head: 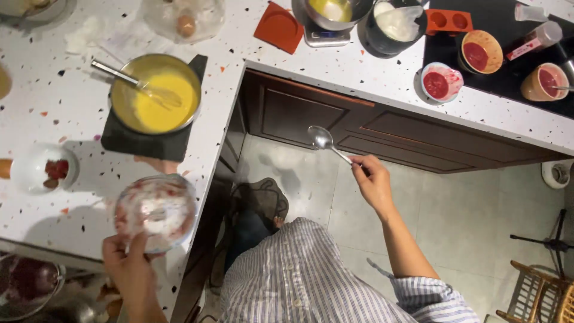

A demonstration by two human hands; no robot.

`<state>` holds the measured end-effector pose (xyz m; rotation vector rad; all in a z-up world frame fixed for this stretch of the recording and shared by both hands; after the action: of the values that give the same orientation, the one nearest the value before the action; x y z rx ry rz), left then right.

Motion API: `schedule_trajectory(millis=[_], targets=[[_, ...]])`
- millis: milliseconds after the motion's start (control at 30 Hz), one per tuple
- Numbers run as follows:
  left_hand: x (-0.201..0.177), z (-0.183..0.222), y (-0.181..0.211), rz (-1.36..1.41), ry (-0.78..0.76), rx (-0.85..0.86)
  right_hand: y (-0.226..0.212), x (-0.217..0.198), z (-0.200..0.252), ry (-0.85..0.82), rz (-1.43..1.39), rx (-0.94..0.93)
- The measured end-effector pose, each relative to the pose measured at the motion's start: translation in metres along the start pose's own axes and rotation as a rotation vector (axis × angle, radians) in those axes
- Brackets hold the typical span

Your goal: Preparing and mixing ingredients for a baking recipe.

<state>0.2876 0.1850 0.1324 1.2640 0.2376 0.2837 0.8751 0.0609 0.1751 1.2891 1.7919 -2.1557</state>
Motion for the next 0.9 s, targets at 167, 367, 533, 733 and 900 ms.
schedule_trajectory(millis=[167,367,533,733,900], targets=[[0.176,-0.018,-0.005,-0.106,-0.343,-0.03,-0.014,-0.054,-0.102,0.198,0.1,-0.071],[0.348,-0.059,-0.022,0.04,-0.613,-0.096,-0.014,-0.085,-0.245,0.364,0.307,-0.269],[0.445,-0.09,0.009,-0.092,-0.757,-0.135,0.007,-0.079,-0.357,0.38,0.591,-0.169],[0.496,-0.115,0.007,-0.216,-0.854,-0.098,0.043,-0.043,-0.459,0.264,0.798,-0.267],[0.503,-0.127,-0.006,-0.224,-0.801,-0.136,0.052,-0.026,-0.511,0.22,0.823,-0.389]])
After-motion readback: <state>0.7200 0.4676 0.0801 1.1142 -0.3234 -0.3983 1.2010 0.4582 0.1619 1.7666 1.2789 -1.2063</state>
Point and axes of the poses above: each hand's wrist, its own z-axis away from the middle knuckle, its own x-axis out of the palm, y = z × x, the point moved 10 cm from there along -z, towards the middle knuckle, and after that the axes turned 3 degrees about z, right-handed, at the moved point
